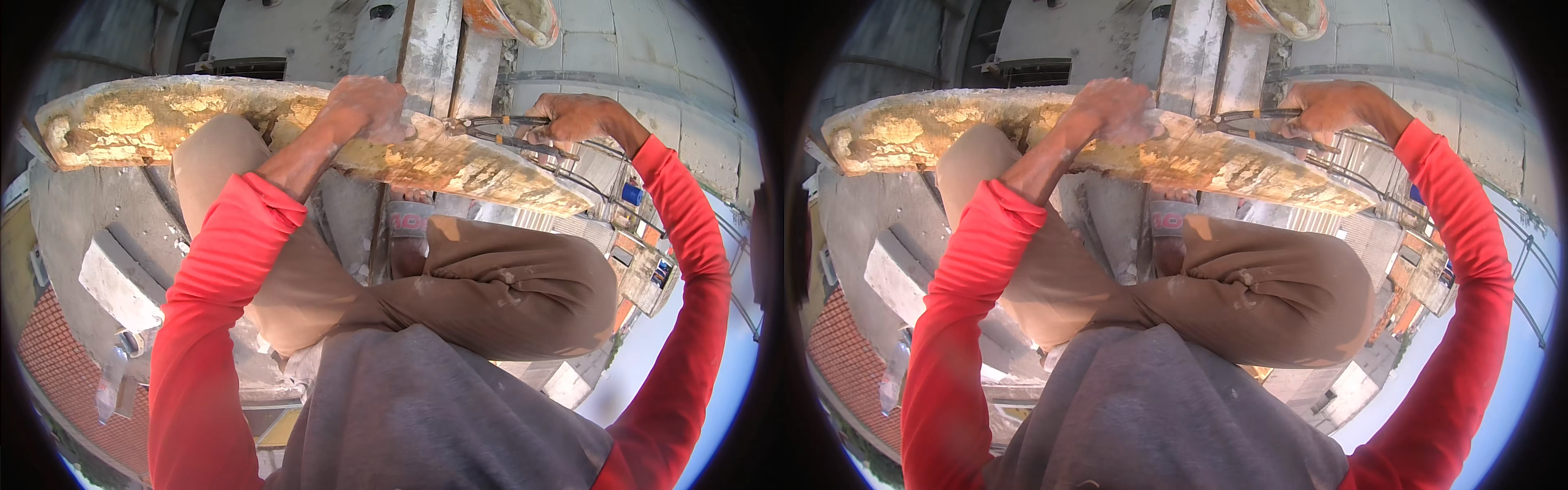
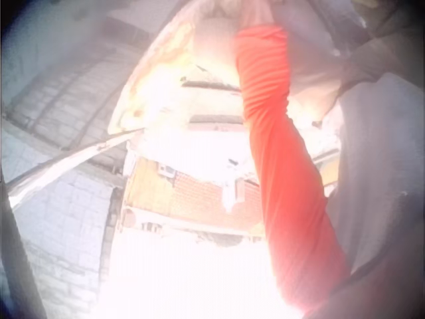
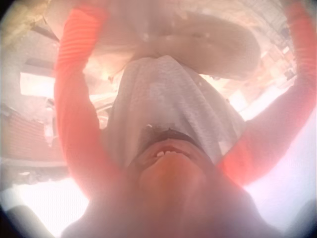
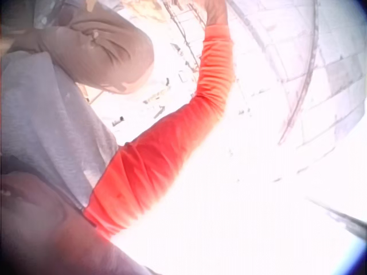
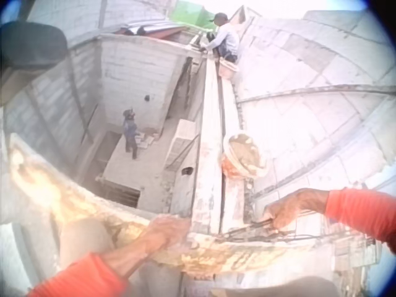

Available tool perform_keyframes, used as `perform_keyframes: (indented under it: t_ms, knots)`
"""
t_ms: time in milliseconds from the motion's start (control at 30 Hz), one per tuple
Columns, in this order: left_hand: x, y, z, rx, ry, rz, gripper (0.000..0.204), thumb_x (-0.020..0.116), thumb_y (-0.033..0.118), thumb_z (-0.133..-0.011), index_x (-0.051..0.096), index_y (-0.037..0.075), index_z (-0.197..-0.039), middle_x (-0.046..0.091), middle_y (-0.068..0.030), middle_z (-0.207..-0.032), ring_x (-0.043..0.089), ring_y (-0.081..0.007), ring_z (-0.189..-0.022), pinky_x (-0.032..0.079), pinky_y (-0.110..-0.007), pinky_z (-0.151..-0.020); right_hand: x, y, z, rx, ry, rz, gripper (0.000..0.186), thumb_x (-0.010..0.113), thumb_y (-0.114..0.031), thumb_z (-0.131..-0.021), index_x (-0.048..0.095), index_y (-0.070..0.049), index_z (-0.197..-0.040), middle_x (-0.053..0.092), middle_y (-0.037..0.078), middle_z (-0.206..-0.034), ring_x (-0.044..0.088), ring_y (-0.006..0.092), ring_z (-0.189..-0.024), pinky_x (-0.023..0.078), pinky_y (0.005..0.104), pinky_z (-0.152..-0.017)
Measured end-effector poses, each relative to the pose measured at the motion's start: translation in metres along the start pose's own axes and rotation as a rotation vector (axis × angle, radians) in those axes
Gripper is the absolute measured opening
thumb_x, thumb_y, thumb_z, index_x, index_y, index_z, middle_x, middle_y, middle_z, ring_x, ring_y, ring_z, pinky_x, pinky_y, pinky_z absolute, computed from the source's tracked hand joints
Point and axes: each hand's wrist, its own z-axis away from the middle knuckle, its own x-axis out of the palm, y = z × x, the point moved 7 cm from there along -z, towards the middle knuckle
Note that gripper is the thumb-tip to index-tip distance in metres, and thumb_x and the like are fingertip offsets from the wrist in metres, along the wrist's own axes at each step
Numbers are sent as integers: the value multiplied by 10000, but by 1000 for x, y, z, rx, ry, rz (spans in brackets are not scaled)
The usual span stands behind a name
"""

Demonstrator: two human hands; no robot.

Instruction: The person scrapes and cleans a long wooden beam using a metal tool and their hands, removing dried residue and debris. The beam is held across the lap while the person works on its surface.

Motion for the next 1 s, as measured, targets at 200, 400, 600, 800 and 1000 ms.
perform_keyframes:
  t_ms: [200,400,600,800,1000]
  knots:
    - [-2,1,1,-11,25,0,513,776,514,-914,829,41,-1106,812,-211,-1112,780,-390,-1076,611,-500,-933,19,24,-7,45,-135,-387,469,620,-341,-1131,607,8,-1443,815,208,-1054,795,262,-847,662,418,-764]
    - [-2,2,1,29,21,-2,520,787,524,-914,829,54,-1133,813,-194,-1139,776,-381,-1101,610,-487,-951,40,35,-18,42,-154,-598,428,733,-275,-1072,626,52,-1326,796,212,-962,772,257,-722,648,404,-618]
    - [3,-2,-2,-13,31,-9,492,781,508,-920,835,56,-1106,814,-199,-1115,779,-388,-1083,618,-487,-929,50,26,-9,18,-175,-783,561,867,-29,-866,517,28,-1301,699,155,-872,650,212,-543,555,360,-454]
    - [1,-1,-3,18,46,17,495,786,502,-915,832,47,-1105,816,-204,-1073,784,-404,-1050,619,-501,-904,-3,-5,18,-318,719,454,476,798,-137,-791,626,21,-1206,685,155,-919,690,380,-835,580,497,-841]
    - [-2,1,0,54,56,-8,524,790,500,-912,821,12,-1098,814,-208,-1080,784,-409,-1037,613,-508,-896,-8,-18,14,-174,727,839,506,755,-239,-810,706,51,-1221,677,213,-957,664,415,-939,510,547,-1021]
